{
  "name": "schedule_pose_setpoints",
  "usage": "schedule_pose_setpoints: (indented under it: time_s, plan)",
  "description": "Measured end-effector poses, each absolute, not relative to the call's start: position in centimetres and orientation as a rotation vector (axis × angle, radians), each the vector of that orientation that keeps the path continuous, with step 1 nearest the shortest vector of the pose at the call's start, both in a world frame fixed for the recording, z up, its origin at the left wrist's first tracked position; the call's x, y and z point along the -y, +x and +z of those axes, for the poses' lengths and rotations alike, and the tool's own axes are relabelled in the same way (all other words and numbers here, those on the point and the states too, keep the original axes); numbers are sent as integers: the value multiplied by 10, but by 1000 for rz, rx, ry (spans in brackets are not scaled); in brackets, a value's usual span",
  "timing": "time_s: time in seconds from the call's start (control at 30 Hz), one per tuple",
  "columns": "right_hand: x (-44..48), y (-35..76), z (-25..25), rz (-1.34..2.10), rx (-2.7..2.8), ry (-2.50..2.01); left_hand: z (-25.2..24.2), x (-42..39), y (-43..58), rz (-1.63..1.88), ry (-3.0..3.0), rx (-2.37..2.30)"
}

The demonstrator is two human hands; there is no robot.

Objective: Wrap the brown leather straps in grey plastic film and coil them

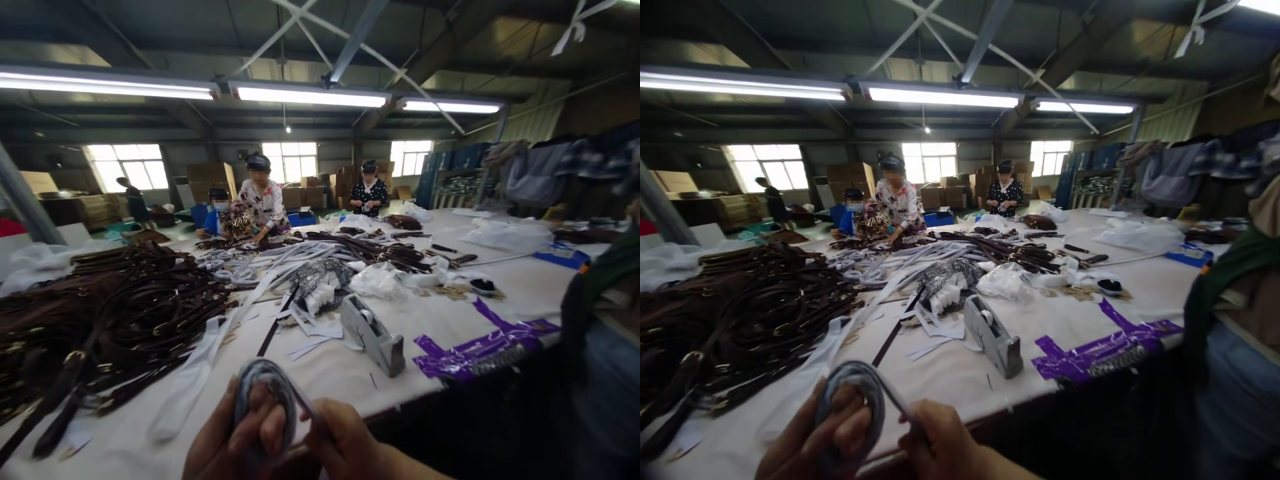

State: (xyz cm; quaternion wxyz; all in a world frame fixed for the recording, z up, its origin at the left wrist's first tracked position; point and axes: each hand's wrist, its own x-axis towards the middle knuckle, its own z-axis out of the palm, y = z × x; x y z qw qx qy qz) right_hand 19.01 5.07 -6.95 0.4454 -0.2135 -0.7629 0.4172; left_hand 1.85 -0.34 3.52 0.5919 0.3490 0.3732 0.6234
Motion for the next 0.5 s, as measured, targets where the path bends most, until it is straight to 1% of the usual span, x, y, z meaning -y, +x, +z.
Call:
schedule_pose_setpoints:
  time_s: [0.03, 0.1, 0.23, 0.33, 0.4, 0.5]
  plan:
    - [-48, 189, -68, 931, 1924, -583, 36, 0, 18, 1551, 679, -854]
    - [-45, 187, -69, 860, 1987, -691, 38, -6, 16, 1690, 540, -828]
    - [-38, 182, -81, 919, 2016, -843, 49, -15, 8, 1796, 497, -839]
    - [-38, 182, -84, 960, 2046, -876, 50, -18, 4, 1906, 620, -990]
    - [-42, 186, -82, 1168, 2052, -852, 40, -19, 3, 1987, 918, -1165]
    - [-54, 193, -77, 1734, 1896, -626, 13, -22, 6, 2021, 1426, -1400]
